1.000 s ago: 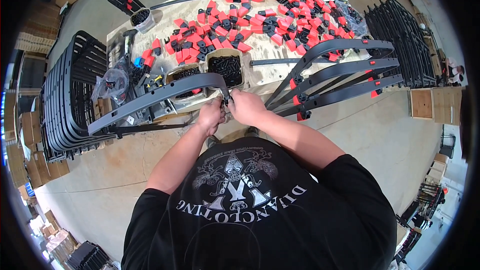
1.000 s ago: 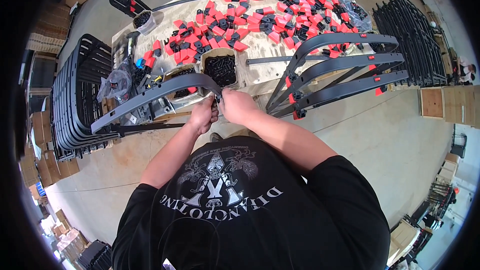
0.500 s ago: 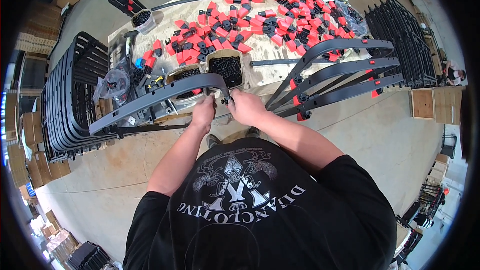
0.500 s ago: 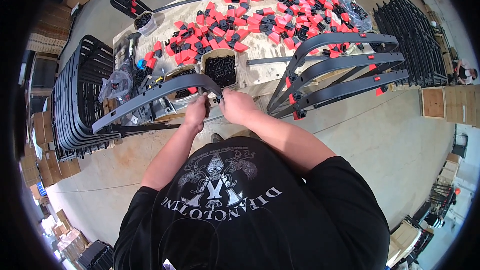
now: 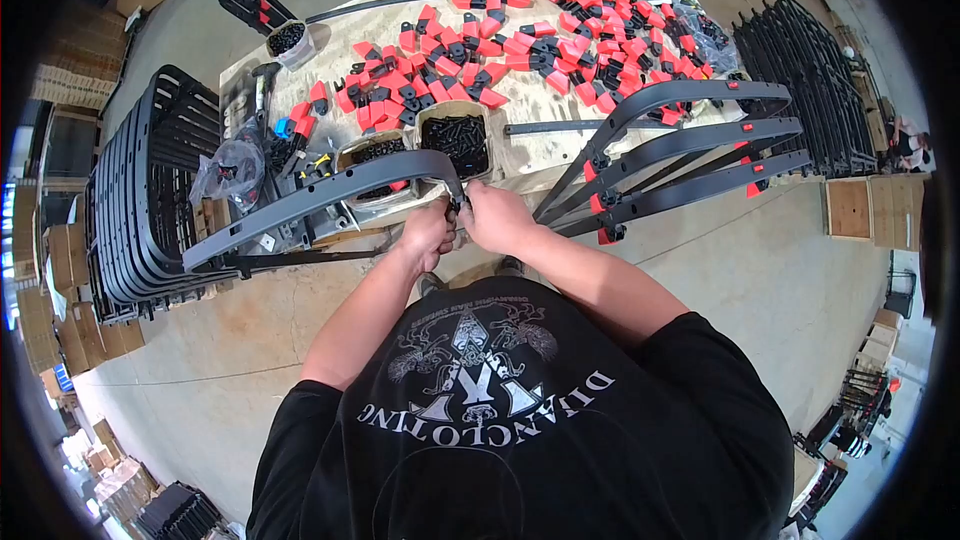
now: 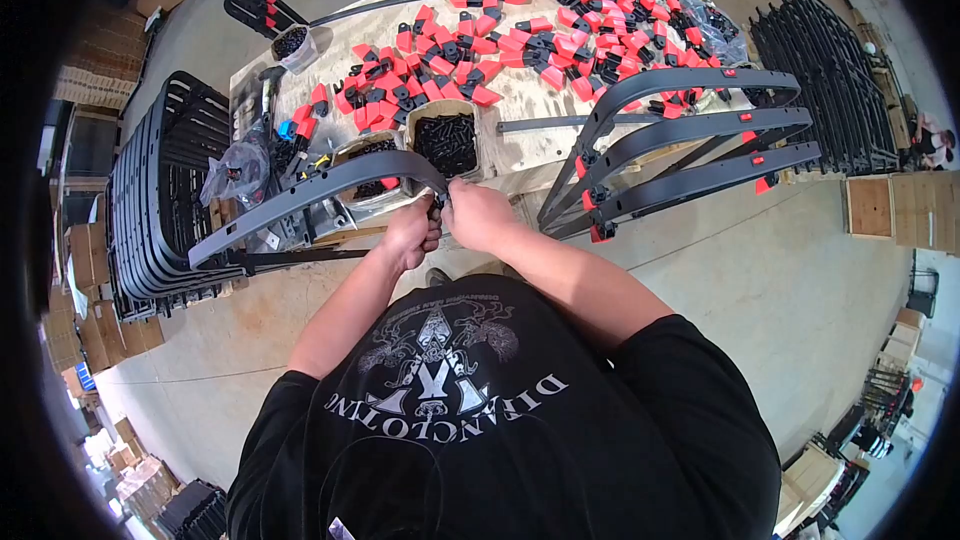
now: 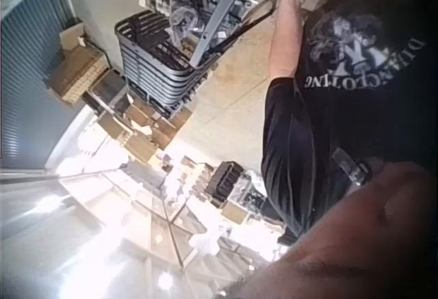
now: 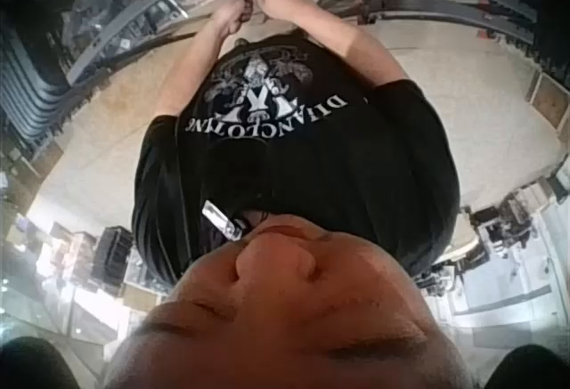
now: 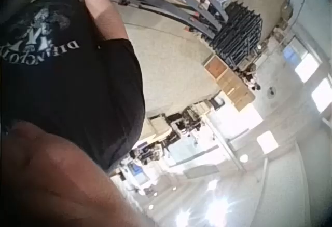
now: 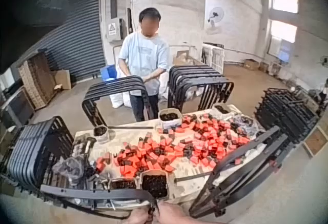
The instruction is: The user is assembling metal frames by attaching plastic caps and screws.
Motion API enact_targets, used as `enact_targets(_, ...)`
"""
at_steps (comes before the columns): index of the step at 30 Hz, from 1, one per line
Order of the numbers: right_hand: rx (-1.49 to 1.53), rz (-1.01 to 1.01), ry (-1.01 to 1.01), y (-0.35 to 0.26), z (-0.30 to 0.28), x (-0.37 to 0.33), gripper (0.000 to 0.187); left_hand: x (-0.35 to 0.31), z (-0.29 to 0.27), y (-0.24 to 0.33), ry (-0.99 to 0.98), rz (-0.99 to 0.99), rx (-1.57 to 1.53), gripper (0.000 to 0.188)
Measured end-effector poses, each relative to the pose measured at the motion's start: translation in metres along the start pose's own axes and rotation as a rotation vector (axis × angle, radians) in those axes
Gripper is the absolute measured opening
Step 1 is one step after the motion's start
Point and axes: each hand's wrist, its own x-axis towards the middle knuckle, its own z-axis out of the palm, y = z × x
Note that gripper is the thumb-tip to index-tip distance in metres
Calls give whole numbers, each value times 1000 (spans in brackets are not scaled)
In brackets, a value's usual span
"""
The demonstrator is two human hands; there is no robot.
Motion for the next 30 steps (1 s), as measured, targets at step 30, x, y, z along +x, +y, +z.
enact_targets(30,486,317,72,59,31,-42,43,16,-35,82,669,486,1633,46)
